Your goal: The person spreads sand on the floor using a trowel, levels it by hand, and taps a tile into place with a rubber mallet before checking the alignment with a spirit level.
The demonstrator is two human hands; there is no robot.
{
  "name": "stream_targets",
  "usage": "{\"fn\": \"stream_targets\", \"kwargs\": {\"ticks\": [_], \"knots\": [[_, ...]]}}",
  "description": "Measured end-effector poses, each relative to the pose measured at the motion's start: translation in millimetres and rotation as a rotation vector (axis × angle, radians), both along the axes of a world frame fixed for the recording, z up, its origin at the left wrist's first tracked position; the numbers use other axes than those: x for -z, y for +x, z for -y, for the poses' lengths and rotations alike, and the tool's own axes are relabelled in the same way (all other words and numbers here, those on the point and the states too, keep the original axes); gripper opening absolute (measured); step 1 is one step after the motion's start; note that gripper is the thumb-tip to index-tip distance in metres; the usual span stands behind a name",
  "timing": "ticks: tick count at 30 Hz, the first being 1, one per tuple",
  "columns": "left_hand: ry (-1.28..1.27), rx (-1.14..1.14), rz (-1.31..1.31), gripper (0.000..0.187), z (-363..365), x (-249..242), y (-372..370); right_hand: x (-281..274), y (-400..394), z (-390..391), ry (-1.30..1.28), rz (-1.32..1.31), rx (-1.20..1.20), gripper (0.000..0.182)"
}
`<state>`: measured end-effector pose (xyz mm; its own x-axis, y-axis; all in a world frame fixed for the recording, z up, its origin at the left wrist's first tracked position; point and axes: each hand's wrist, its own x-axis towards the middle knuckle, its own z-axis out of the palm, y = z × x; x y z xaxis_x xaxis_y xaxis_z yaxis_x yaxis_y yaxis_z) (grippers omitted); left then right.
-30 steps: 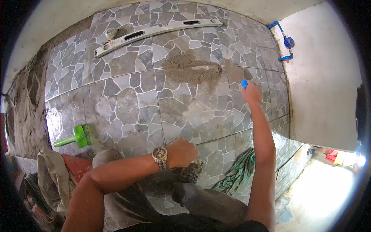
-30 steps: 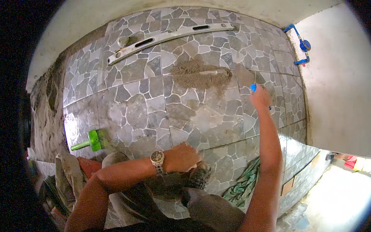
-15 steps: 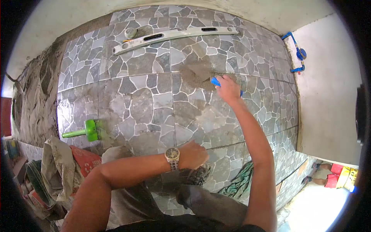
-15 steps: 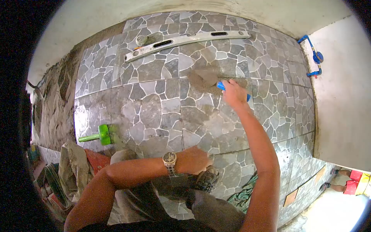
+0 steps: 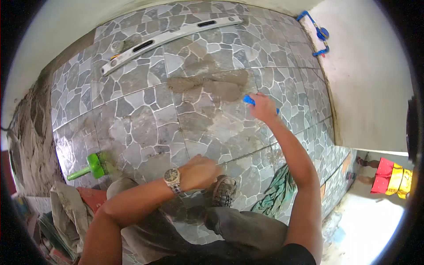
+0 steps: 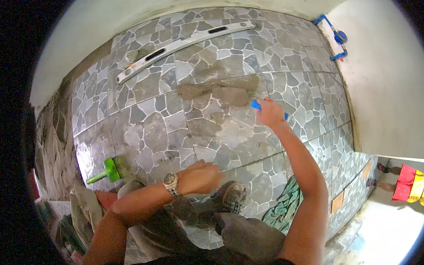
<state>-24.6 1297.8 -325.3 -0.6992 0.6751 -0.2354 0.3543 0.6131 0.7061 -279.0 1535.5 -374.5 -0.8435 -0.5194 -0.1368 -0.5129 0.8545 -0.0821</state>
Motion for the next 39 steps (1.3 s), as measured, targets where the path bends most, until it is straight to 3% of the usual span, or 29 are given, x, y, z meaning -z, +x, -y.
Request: {"fn": "stream_targets", "kwargs": {"ticks": [13,16,19,22,25,28,31,34,39], "knots": [[-0.004,-0.013,-0.044,0.021,-6.8,9.6,-1.1,10.9,-75.6,-82.8,0.107,-0.008,0.329,0.032],[-0.039,-0.003,-0.032,0.02,-5.3,3.6,-2.9,-4.2,-67.0,-80.1,0.084,0.013,0.336,0.03],[-0.033,-0.004,-0.011,0.02,-1.1,-1.6,-3.6,30.7,-67.4,-91.9,-0.026,-0.091,0.28,0.031],[-0.025,0.003,-0.031,0.021,-1.9,1.2,-2.5,-4.2,-38.2,-44.4,-0.134,0.437,0.58,0.035],[-0.058,0.046,-0.003,0.021,-6.1,2.3,-5.0,-11.7,-31.7,-30.1,-0.267,0.594,0.597,0.039],[-0.023,0.021,-0.004,0.019,-5.6,-1.5,-3.4,-11.8,-45.2,-24.0,-0.389,0.617,0.763,0.04],[-0.045,0.043,-0.013,0.02,-3.8,-5.3,-3.1,13.4,-43.8,-24.9,-0.334,0.477,0.619,0.039],[-0.051,0.058,-0.072,0.022,1.0,-3.6,-0.9,-27.1,-23.8,-0.2,-0.472,0.662,0.711,0.04],[-0.015,0.02,-0.087,0.023,7.9,-5.9,3.1,-4.7,-56.0,-18.2,-0.455,0.624,0.735,0.039]]}}
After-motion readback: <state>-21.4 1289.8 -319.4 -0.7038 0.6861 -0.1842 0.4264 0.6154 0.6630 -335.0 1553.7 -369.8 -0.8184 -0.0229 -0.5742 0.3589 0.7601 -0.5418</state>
